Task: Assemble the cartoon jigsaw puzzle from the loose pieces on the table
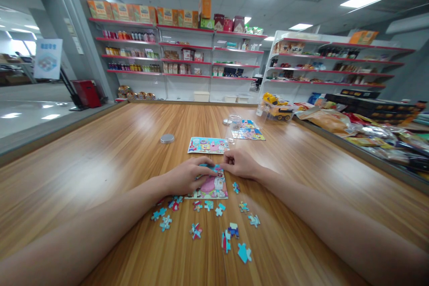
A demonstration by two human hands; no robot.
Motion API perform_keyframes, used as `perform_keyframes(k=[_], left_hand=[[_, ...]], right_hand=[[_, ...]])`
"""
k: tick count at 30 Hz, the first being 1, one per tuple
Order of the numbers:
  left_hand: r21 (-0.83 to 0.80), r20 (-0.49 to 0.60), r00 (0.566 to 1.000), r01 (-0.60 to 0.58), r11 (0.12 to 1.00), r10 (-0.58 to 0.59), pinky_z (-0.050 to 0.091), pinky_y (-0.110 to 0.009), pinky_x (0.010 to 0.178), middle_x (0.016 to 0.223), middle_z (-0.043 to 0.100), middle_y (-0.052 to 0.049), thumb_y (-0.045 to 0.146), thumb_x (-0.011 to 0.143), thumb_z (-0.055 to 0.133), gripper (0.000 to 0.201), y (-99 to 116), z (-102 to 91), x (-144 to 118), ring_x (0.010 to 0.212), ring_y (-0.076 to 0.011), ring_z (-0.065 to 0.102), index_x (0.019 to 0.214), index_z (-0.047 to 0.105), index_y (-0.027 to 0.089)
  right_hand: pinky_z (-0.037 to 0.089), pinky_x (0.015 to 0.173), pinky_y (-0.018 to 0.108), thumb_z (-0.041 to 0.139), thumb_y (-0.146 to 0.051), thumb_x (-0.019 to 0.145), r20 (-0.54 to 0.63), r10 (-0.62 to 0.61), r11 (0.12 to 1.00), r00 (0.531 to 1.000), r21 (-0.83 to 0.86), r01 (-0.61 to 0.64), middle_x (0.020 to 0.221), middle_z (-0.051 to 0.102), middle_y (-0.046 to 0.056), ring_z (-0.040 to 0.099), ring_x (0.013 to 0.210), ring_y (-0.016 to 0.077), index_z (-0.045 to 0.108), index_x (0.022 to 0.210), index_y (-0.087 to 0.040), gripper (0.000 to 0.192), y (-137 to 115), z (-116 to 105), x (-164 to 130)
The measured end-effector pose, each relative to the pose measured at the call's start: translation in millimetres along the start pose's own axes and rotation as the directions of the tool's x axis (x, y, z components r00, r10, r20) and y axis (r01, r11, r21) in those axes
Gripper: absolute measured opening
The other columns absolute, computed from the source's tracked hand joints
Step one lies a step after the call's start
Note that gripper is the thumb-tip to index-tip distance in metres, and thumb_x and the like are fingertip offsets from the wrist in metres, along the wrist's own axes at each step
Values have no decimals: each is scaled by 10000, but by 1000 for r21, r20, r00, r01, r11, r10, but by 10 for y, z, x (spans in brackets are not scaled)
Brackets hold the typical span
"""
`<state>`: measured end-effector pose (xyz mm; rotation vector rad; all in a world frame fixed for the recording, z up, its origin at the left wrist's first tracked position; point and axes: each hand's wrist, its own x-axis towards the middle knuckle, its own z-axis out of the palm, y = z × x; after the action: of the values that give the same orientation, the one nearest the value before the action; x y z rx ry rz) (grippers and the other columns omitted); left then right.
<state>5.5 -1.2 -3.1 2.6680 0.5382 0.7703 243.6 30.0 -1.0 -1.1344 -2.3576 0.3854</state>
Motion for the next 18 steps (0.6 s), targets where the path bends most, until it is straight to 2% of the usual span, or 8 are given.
perform_keyframes(k=[3,5,7,9,12,14,16,18], left_hand=[[-276,-162,964,159,948,-209,449,-367,962,1154,620,-110,188,853,543,282,-74,-7,20,1087,-221,569,1099,681,187],[-564,-281,829,264,782,-483,490,-345,869,1040,669,-108,191,802,571,256,-184,-15,19,981,-211,614,1026,689,159],[-762,-305,675,250,597,-672,510,-315,747,900,688,-100,187,736,592,230,-304,-28,7,835,-192,639,939,687,133],[-810,-303,635,220,543,-710,504,-296,683,820,678,-85,184,692,595,209,-378,-44,-10,747,-173,632,871,684,122],[-783,-293,686,228,579,-666,490,-290,679,785,667,-71,158,659,600,167,-333,-59,-21,748,-171,618,786,702,124],[-668,-265,796,255,699,-544,486,-306,739,827,670,-69,110,646,589,171,-217,-53,-15,816,-185,610,749,723,139],[-391,-196,929,220,894,-314,473,-332,824,904,664,-59,70,667,546,252,-88,-35,-4,887,-191,595,791,740,175],[-149,-132,981,121,981,-141,462,-348,870,949,648,-55,54,698,513,319,5,-12,9,928,-192,581,867,738,201]], right_hand=[[294,493,217,585,-231,775,-64,-25,995,998,91,31,554,516,-20,442,517,91,538,623,-156,176,7,15,-10],[284,484,220,562,-247,803,-167,-37,986,985,153,63,536,466,-33,400,497,86,525,628,-160,199,4,23,-23],[270,476,224,554,-258,817,-270,-62,979,961,173,111,521,410,-50,354,478,83,563,685,-160,165,-6,27,-42],[265,472,226,544,-246,816,-335,-95,974,937,162,157,509,376,-61,328,461,84,621,792,-160,119,-20,26,-62],[287,475,225,519,-169,764,-268,-131,978,955,120,168,505,441,-45,361,455,86,662,788,-163,146,-43,18,-81],[299,480,220,517,-124,704,-116,-139,986,983,73,148,511,496,-30,394,462,85,664,697,-164,153,-54,13,-84],[299,480,214,519,-107,670,-15,-139,989,990,38,140,506,508,-25,414,468,85,656,637,-162,151,-59,11,-83],[296,475,212,513,-108,672,-23,-145,988,989,48,146,504,507,-23,420,468,85,660,635,-156,159,-56,13,-84]])
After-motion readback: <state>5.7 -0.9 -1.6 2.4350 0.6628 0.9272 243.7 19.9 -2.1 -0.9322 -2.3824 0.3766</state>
